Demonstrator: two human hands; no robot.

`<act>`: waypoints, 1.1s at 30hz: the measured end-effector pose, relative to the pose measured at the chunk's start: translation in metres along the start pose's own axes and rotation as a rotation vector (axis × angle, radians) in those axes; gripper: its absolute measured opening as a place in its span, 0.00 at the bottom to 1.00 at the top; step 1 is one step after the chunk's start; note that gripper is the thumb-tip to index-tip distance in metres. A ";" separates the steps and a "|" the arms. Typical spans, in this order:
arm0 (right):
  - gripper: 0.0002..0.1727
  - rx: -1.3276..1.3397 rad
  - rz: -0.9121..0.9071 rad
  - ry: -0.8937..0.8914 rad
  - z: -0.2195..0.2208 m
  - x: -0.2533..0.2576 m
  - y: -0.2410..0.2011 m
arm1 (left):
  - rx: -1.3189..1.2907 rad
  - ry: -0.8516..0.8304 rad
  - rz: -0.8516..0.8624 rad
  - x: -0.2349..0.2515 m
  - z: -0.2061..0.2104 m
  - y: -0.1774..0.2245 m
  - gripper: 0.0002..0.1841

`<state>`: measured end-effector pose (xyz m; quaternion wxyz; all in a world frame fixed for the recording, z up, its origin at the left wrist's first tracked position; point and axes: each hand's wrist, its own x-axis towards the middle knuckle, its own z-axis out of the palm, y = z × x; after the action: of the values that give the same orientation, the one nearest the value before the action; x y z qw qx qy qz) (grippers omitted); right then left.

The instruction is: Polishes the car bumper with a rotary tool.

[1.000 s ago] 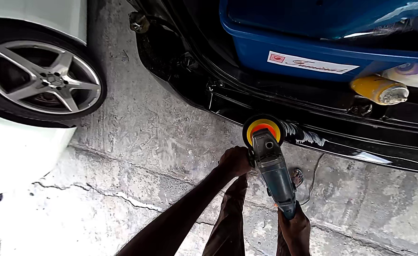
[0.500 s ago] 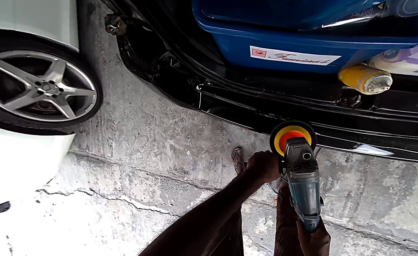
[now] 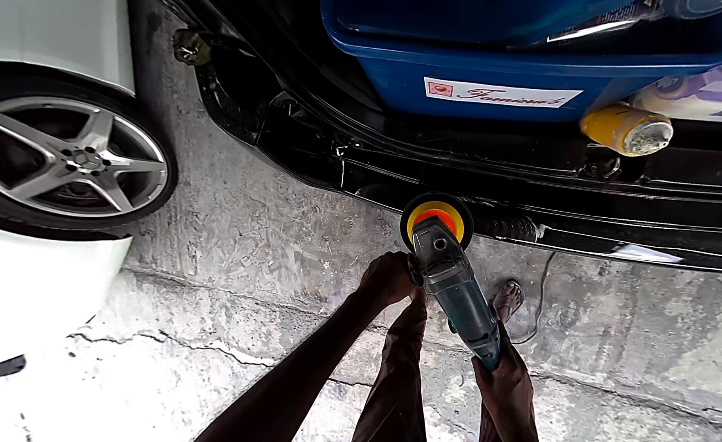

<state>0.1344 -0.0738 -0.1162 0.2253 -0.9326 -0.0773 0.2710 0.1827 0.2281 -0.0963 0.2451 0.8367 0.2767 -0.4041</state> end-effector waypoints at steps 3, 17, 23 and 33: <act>0.34 -0.018 0.020 0.036 0.001 -0.005 0.018 | 0.015 -0.009 0.033 0.000 0.005 0.017 0.17; 0.33 0.092 0.195 0.089 -0.035 -0.035 0.071 | 0.131 -0.175 0.121 0.004 0.028 0.123 0.14; 0.35 0.086 0.170 0.081 -0.030 -0.031 0.055 | 0.119 -0.151 0.122 0.002 0.020 0.102 0.14; 0.31 -0.009 0.034 0.065 -0.009 -0.012 -0.004 | 0.067 -0.015 0.070 0.003 -0.010 0.017 0.16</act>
<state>0.1289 -0.0768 -0.1019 0.2189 -0.9432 -0.0552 0.2439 0.2007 0.2230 -0.0902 0.2330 0.8506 0.2318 -0.4105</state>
